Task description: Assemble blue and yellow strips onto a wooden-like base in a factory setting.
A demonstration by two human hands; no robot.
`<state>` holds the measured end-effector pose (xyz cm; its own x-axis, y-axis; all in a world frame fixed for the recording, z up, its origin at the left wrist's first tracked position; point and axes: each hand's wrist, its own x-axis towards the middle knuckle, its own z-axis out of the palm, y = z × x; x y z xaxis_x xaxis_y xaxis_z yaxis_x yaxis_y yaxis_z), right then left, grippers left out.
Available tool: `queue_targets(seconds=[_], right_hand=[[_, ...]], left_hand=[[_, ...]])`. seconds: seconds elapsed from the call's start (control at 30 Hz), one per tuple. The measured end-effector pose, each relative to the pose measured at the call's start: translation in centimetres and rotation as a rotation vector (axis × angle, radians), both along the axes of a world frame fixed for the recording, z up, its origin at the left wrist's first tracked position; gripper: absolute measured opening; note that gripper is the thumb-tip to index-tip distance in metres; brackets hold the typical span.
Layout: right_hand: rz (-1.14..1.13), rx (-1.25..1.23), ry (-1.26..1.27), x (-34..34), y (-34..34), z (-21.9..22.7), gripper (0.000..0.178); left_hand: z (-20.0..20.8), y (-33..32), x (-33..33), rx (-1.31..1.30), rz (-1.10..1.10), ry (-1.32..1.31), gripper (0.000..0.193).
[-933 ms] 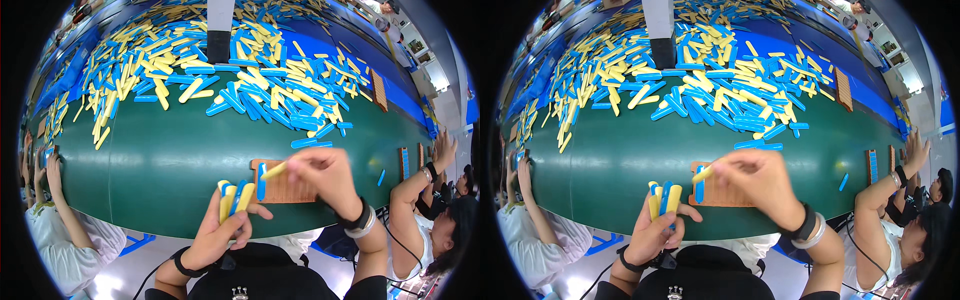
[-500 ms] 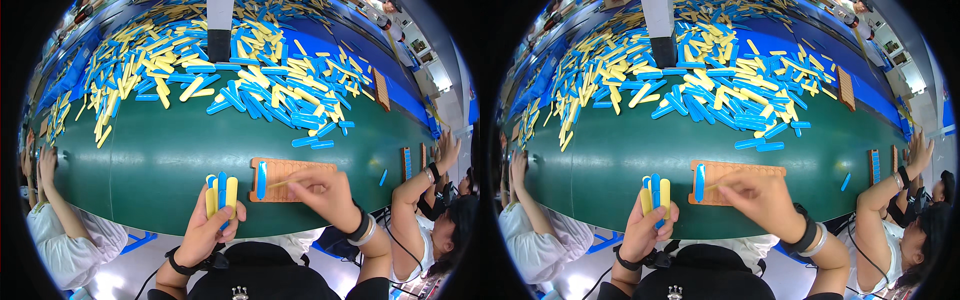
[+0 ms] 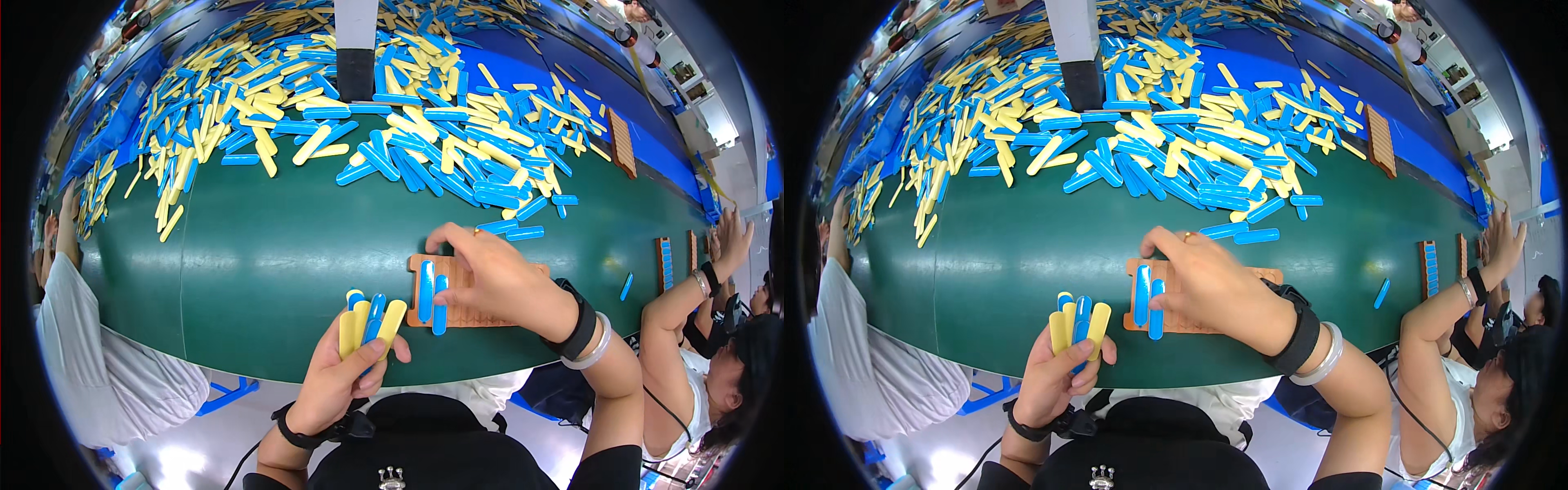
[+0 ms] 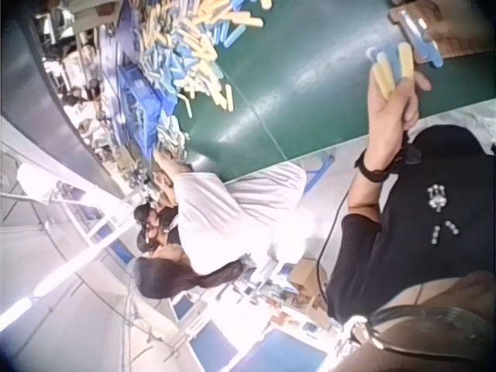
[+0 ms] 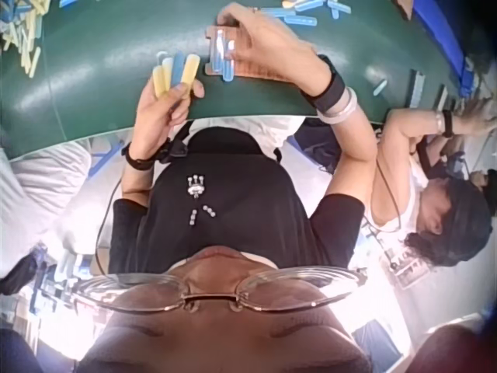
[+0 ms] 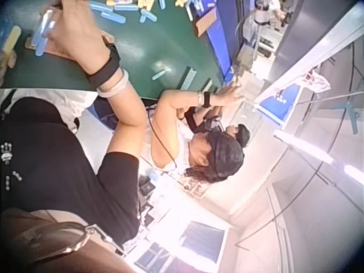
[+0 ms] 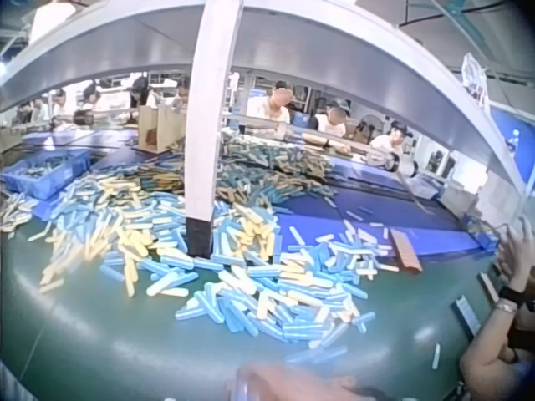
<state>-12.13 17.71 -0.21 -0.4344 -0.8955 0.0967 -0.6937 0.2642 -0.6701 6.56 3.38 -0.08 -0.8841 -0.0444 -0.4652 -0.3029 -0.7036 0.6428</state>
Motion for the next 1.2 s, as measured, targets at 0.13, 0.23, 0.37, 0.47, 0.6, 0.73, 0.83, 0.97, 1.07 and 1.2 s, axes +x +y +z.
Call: queue_targets(seconds=[0.13, 0.23, 0.37, 0.47, 0.6, 0.73, 0.83, 0.97, 1.07, 1.2], right_hand=[[-0.084, 0.203, -0.156, -0.7, -0.2, 1.2, 0.031], [-0.021, 0.177, -0.022, -0.6, -0.1, 1.4, 0.025], [-0.059, 0.031, -0.682, 3.3, 1.1, 2.5, 0.015], [-0.309, -0.068, -0.942, 3.1, 1.3, 3.3, 0.011], [-0.117, -0.187, -0.131, 0.9, 3.9, 1.9, 0.014], [0.135, -0.011, 0.519, 3.4, 5.1, 1.0, 0.023], [0.078, 0.01, 0.529, 2.9, 5.1, 0.8, 0.024], [0.019, 0.025, 0.534, 2.5, 4.7, 0.9, 0.023], [-0.011, 0.004, 0.523, 2.2, 4.2, 1.1, 0.021], [-0.103, -0.142, -0.283, 3.5, 3.8, 2.4, 0.014]], left_hand=[[0.1, 0.4, 0.0, -0.026, -0.031, 0.025, 0.029], [0.4, 0.7, -0.5, -0.048, -0.071, 0.04, 0.029], [0.7, 1.3, -0.8, -0.074, -0.093, 0.051, 0.028], [0.1, 1.7, -0.6, -0.118, -0.153, 0.074, 0.022], [-0.5, 1.1, 0.2, -0.115, -0.089, 0.055, 0.016], [0.4, 0.6, -0.2, 0.038, 0.007, -0.027, 0.013], [0.8, 0.9, -0.2, 0.069, 0.043, -0.057, 0.02], [0.6, 1.2, -0.2, -0.112, -0.141, 0.037, 0.025], [0.8, 1.6, -0.6, -0.102, -0.172, 0.075, 0.029], [1.4, 2.3, -1.1, -0.112, -0.223, 0.097, 0.036]])
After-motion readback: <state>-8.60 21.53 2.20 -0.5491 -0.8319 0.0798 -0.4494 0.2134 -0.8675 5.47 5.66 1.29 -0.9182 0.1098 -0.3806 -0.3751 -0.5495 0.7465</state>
